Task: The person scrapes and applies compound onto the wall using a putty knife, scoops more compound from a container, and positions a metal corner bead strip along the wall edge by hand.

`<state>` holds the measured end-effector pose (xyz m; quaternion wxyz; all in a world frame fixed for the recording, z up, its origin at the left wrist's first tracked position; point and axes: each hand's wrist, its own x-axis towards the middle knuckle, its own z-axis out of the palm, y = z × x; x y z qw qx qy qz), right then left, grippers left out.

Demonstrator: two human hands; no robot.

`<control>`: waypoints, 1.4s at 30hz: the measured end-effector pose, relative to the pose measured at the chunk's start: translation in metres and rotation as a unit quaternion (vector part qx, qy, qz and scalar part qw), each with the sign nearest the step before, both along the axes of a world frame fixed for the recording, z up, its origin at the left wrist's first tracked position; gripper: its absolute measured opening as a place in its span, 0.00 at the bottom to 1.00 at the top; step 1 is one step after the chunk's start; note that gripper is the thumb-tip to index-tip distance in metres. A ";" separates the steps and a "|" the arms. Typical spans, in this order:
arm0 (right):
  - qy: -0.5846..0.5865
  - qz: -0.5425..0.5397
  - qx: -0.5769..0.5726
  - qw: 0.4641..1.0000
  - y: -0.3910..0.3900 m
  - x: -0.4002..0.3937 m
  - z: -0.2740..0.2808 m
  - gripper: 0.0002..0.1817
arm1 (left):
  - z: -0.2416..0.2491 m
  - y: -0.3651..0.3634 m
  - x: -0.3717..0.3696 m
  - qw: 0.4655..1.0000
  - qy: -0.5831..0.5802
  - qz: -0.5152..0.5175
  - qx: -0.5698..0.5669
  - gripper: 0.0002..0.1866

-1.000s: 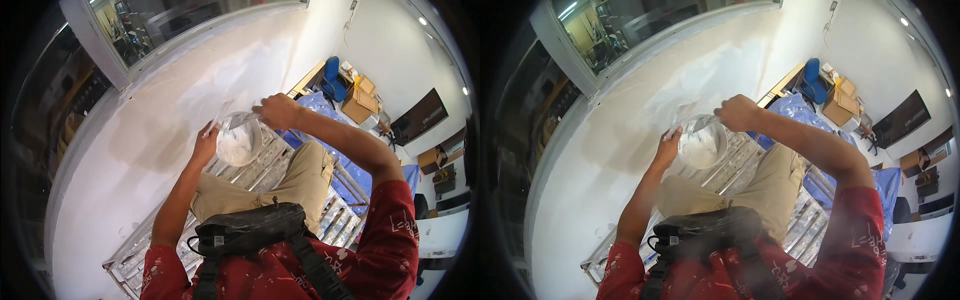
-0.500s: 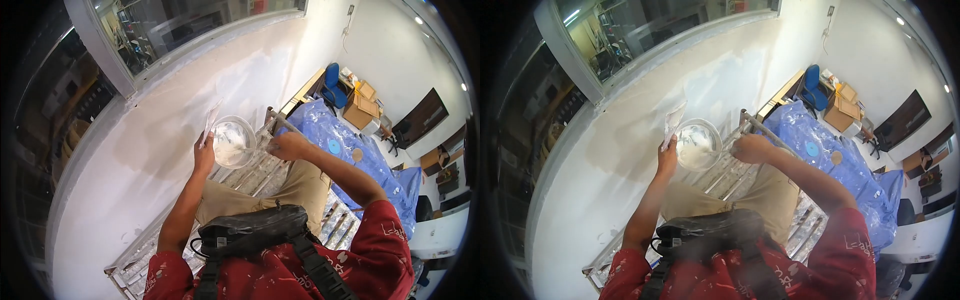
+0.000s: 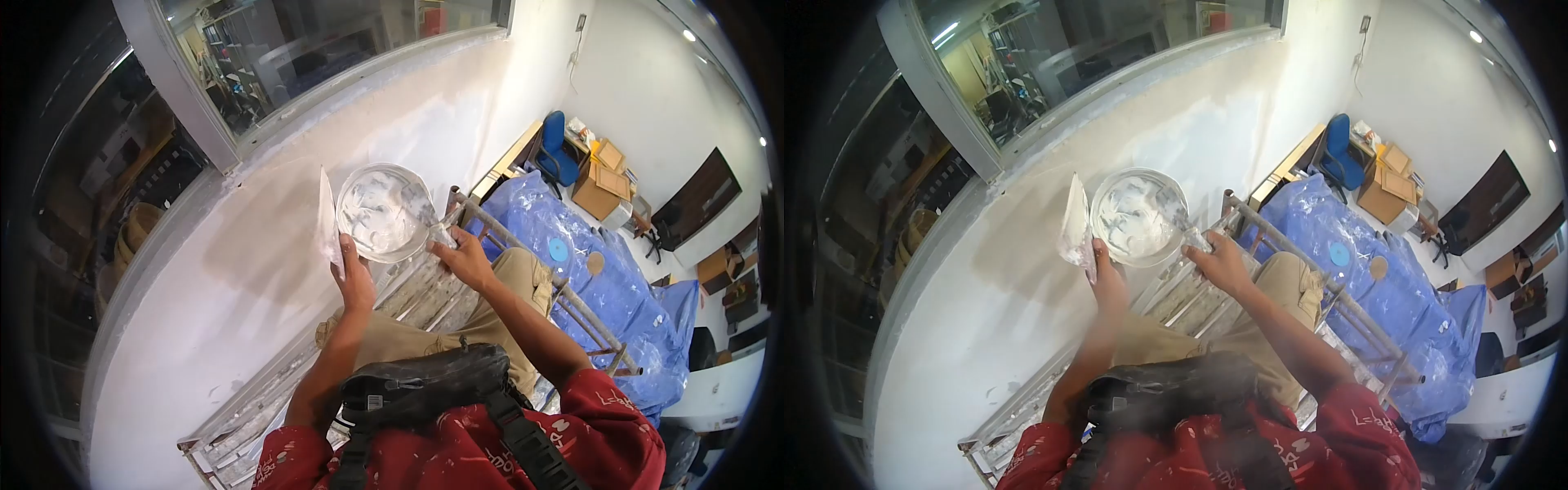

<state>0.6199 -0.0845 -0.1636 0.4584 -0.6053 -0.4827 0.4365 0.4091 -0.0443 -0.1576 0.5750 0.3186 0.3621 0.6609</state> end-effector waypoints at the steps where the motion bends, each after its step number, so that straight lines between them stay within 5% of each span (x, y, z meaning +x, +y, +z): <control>1: 0.010 -0.014 0.008 1.000 0.001 -0.002 0.002 0.14 | -0.002 -0.005 0.002 0.999 -0.031 -0.006 0.029 0.35; 11: -0.063 0.085 -0.050 0.993 -0.011 0.008 0.034 0.16 | -0.022 -0.027 -0.001 0.993 0.084 0.077 0.028 0.26; 19: 0.133 0.184 -0.189 0.955 -0.010 0.012 0.034 0.22 | -0.016 -0.033 0.014 0.996 0.002 0.078 0.043 0.28; 23: 0.276 0.260 -0.265 0.886 -0.005 0.018 0.035 0.22 | -0.039 -0.041 0.007 0.999 0.034 0.018 0.016 0.32; 26: 0.293 0.236 -0.266 0.888 0.000 0.023 0.012 0.19 | -0.055 -0.038 0.006 0.999 0.047 0.006 0.025 0.33; 29: 0.320 0.212 -0.242 0.891 -0.001 0.023 0.009 0.17 | -0.048 -0.033 0.001 0.998 0.025 -0.035 0.055 0.34; 32: 0.357 0.228 -0.283 0.860 -0.003 0.032 0.017 0.15 | 0.013 -0.030 -0.009 0.989 0.101 -0.079 0.069 0.36; 34: 0.310 0.215 -0.280 0.882 -0.007 0.031 0.027 0.16 | 0.007 -0.001 -0.020 0.980 0.097 -0.143 0.099 0.35; 41: 0.105 0.222 -0.211 0.946 -0.008 0.036 0.018 0.26 | 0.034 0.020 -0.027 0.898 0.372 -0.164 0.169 0.34; 42: -0.033 0.226 -0.174 0.958 -0.008 0.039 0.025 0.26 | 0.028 0.025 -0.028 0.900 0.369 -0.166 0.163 0.34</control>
